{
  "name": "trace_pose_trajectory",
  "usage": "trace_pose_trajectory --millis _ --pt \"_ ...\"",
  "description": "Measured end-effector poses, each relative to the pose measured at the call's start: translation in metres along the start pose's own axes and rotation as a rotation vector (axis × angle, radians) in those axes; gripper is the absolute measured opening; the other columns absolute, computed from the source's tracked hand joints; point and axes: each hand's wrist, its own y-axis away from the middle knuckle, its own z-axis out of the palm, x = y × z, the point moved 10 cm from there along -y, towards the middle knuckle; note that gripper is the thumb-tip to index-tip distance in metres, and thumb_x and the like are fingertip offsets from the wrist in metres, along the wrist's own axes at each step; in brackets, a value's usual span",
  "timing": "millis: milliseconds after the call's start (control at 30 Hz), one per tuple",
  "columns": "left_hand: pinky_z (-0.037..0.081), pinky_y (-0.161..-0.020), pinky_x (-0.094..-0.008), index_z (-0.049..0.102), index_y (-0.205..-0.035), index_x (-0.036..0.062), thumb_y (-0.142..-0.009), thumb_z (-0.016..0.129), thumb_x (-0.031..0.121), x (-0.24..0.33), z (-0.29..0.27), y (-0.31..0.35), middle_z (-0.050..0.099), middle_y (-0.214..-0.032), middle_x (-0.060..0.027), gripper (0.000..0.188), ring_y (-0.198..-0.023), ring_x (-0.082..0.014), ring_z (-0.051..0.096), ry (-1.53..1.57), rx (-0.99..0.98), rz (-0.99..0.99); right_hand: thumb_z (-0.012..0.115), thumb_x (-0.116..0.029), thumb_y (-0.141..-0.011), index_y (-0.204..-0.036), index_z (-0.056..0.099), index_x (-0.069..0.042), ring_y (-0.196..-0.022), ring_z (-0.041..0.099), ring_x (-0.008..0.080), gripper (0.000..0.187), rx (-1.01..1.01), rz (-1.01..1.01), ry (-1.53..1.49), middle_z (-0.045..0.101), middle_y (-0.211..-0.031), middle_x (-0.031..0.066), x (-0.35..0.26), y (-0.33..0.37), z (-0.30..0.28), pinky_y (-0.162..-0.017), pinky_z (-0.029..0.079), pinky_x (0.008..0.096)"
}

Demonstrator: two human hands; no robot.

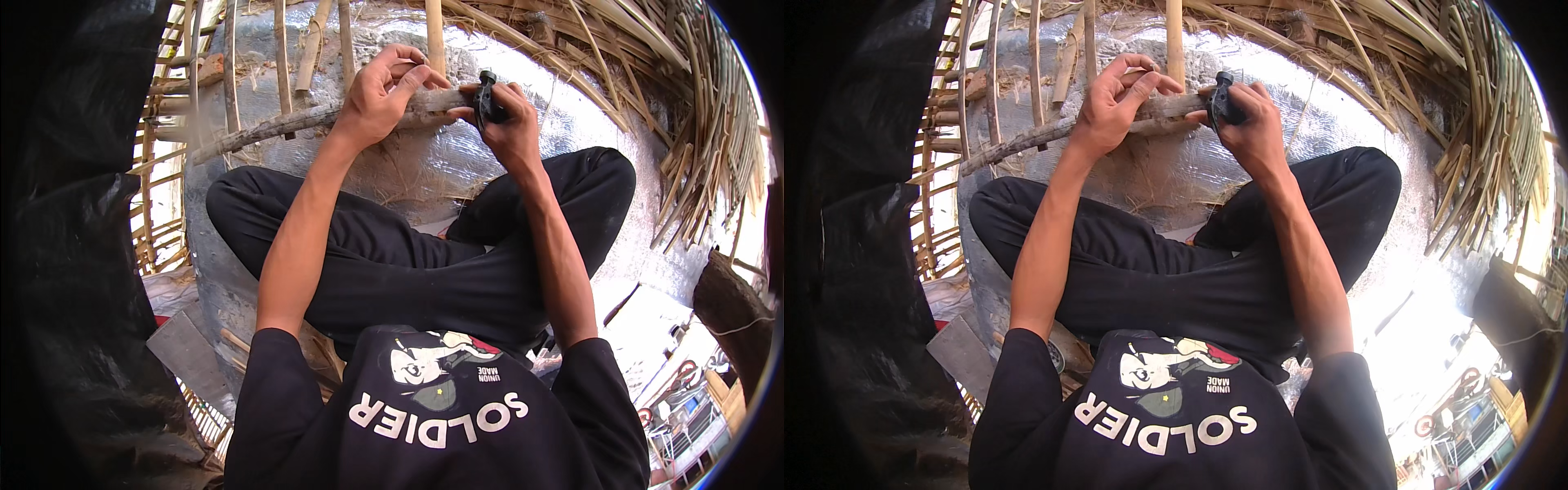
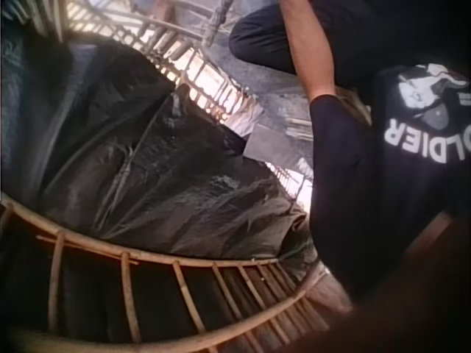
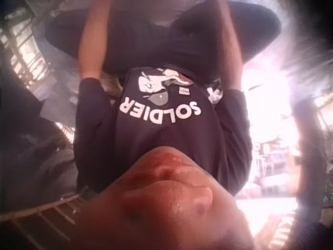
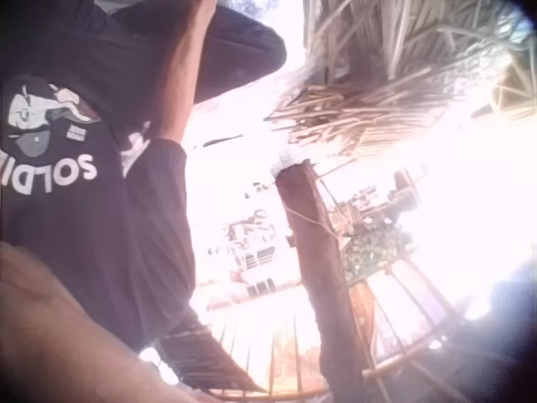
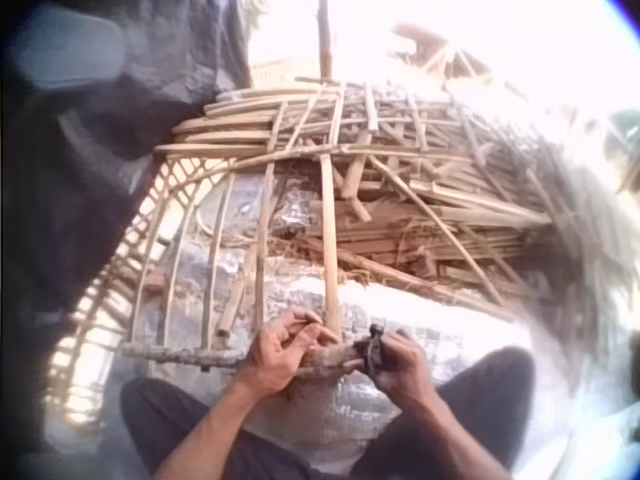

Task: The person constructs a bamboo frame by hammering small nails into bamboo strips to join them together, working while sitting on a ground surface covered in silver foil.

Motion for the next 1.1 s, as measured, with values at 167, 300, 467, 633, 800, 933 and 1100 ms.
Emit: trace_pose_trajectory --millis 167,300,467,633,800,933,1100 --pt "0.054 -0.096 -0.0321 0.065 -0.131 0.0064 -0.106 0.059 0.018 0.022 0.016 0.006 0.078 -0.102 -0.0058 0.028 -0.105 -0.0144 0.071 -0.18 -0.015 0.039 0.092 -0.029 -0.072 -0.102 0.079 -0.008 -0.082 0.06 0.0252 0.039 0.04 -0.001 -0.026 0.075 -0.089 0.0059 0.001 0.002 -0.004 -0.077 0.05 0.038" --pt "0.055 -0.095 -0.0328 0.073 -0.122 0.0084 -0.103 0.064 0.013 0.011 0.01 0.004 0.077 -0.103 -0.0048 0.022 -0.104 -0.0145 0.07 -0.169 -0.04 0.054 0.092 -0.03 -0.072 -0.103 0.079 -0.008 -0.083 0.061 0.0256 0.039 0.031 0.003 -0.038 0.075 -0.089 0.0061 -0.001 0.0 -0.001 -0.077 0.051 0.0384" --pt "0.056 -0.09 -0.0339 0.082 -0.104 0.0105 -0.09 0.076 0.006 0.026 -0.002 0.003 0.076 -0.1 -0.0068 0.016 -0.105 -0.0203 0.068 -0.432 0.093 0.285 0.092 -0.031 -0.072 -0.103 0.08 -0.008 -0.083 0.062 0.0259 0.04 0.047 0.002 -0.055 0.075 -0.088 0.0064 0.002 -0.001 -0.003 -0.077 0.051 0.0388" --pt "0.055 -0.091 -0.0337 0.081 -0.103 0.0084 -0.088 0.076 0.003 0.022 0.002 0.004 0.075 -0.099 -0.0054 0.017 -0.105 -0.0196 0.066 -0.436 0.001 0.234 0.092 -0.031 -0.072 -0.103 0.08 -0.009 -0.083 0.063 0.025 0.039 0.061 0.003 -0.089 0.075 -0.088 0.0063 0.002 0.001 -0.002 -0.077 0.052 0.0377" --pt "0.056 -0.087 -0.033 0.08 -0.103 0.0048 -0.087 0.075 0.0 0.026 0.009 0.009 0.075 -0.098 -0.0062 0.017 -0.099 -0.0193 0.068 -0.515 -0.025 0.266 0.092 -0.032 -0.072 -0.103 0.08 -0.009 -0.081 0.063 0.0244 0.04 0.061 0.011 -0.076 0.076 -0.087 0.0063 0.006 0.004 0.0 -0.076 0.051 0.037" --pt "0.056 -0.085 -0.034 0.079 -0.101 0.0034 -0.087 0.075 0.0 0.027 0.009 0.008 0.076 -0.097 -0.0078 0.014 -0.095 -0.0209 0.07 -0.526 0.003 0.322 0.092 -0.031 -0.072 -0.103 0.08 -0.009 -0.081 0.063 0.0242 0.04 0.064 0.003 -0.091 0.076 -0.087 0.0063 0.007 0.005 -0.001 -0.076 0.051 0.0373" --pt "0.056 -0.084 -0.0351 0.078 -0.1 0.0021 -0.086 0.074 -0.003 0.029 0.009 0.004 0.076 -0.097 -0.0095 0.015 -0.096 -0.0232 0.07 -0.544 0.014 0.359 0.092 -0.03 -0.072 -0.103 0.08 -0.009 -0.083 0.064 0.0242 0.04 0.055 0.037 -0.112 0.076 -0.089 0.0061 0.01 0.0 0.0 -0.078 0.052 0.0374"
